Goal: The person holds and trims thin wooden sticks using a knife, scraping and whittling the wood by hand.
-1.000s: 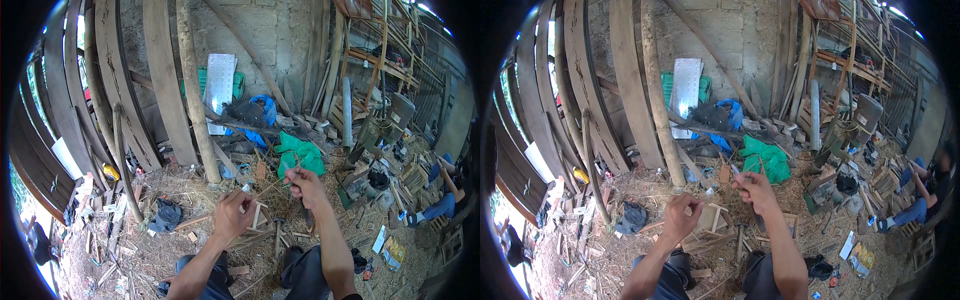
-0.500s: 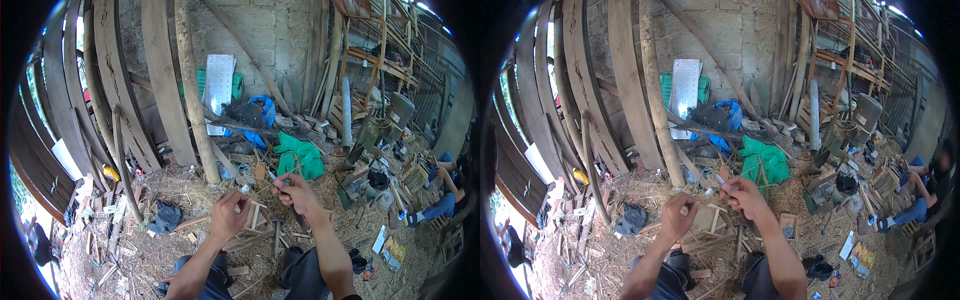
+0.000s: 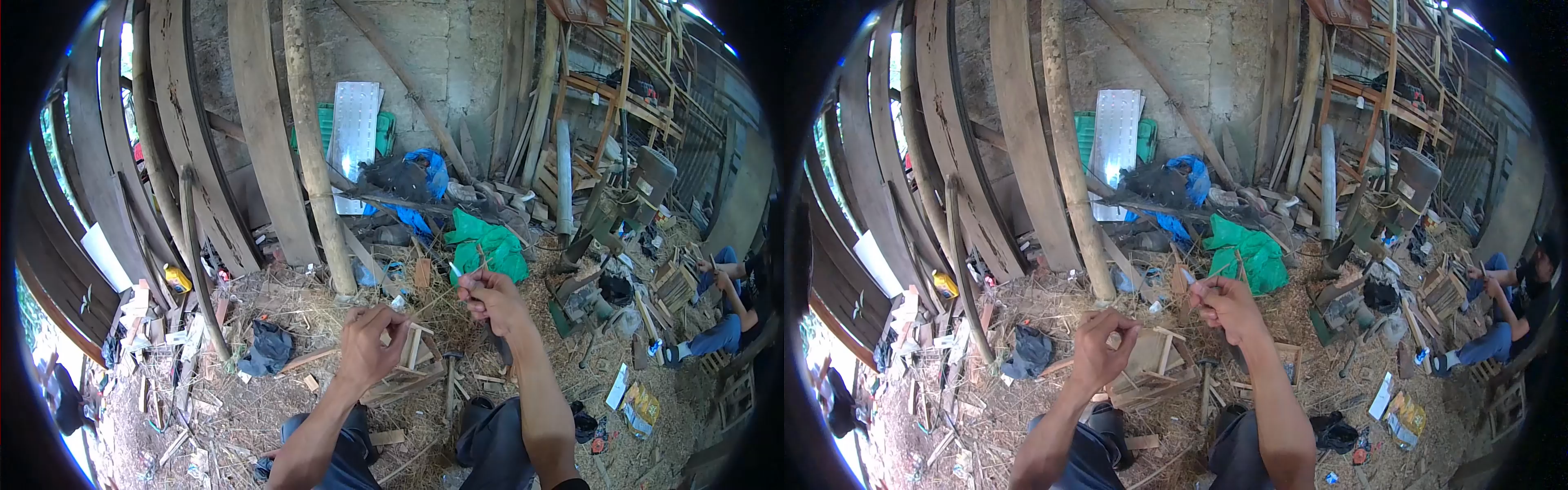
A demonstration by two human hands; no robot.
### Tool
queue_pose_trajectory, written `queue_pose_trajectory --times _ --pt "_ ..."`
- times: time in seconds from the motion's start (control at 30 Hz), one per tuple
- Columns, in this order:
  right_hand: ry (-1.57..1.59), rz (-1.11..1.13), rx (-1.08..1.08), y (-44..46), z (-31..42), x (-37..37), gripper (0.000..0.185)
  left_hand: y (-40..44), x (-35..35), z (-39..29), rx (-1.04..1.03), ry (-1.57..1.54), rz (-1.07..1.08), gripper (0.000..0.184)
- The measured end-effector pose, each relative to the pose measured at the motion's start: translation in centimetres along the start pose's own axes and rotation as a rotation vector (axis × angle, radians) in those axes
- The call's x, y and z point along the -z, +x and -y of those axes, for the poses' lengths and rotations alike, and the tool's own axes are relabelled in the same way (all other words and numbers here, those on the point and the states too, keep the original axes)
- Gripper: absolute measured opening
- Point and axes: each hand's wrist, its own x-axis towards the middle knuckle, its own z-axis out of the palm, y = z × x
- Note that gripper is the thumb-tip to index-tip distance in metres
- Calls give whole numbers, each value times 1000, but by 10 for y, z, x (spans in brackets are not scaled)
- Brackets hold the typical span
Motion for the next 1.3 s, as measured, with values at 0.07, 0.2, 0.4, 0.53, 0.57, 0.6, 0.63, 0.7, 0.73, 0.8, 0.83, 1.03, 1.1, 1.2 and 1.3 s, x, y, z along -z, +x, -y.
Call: queue_pose_trajectory --times 0.07,0.2,0.4,0.53,0.57,0.6,0.63,0.7,0.73,0.8,0.83,1.03,1.1,1.2,1.3 --pt "-41 -162 86 3 2 11 14 1 5 3 -13 45 -7 8" --pt "74 -179 190 0 14 41 17 2 15 10 -33 61 -59 8" --pt "118 -68 229 -11 13 9 27 6 14 8 67 -1 -54 7" --pt "102 -57 219 -7 10 7 24 5 14 7 76 23 -11 6" --pt "106 -71 213 -6 8 9 21 6 14 7 71 32 -3 6" --pt "110 -84 208 -5 7 8 19 5 12 8 69 34 -4 6" --pt "109 -81 208 -6 7 6 19 4 10 10 55 39 42 6" --pt "44 -43 185 -9 5 -4 16 2 7 11 48 49 87 6" --pt "44 -36 180 -11 3 -10 16 2 2 8 105 -55 104 7" --pt "-23 61 178 -14 -2 -26 14 1 -5 3 168 -154 118 8" --pt "-21 65 174 -15 -5 -33 14 1 -7 -1 214 -197 143 9" --pt "-141 198 156 -19 -15 -49 10 -5 -15 0 246 -322 111 7" --pt "-153 175 150 -19 -12 -46 10 -5 -11 -2 235 -349 102 6" --pt "-152 143 146 -19 -2 -41 11 -1 -2 -11 276 -367 117 5" --pt "-159 136 136 -20 -2 -41 12 -2 -2 -8 223 -352 137 5"
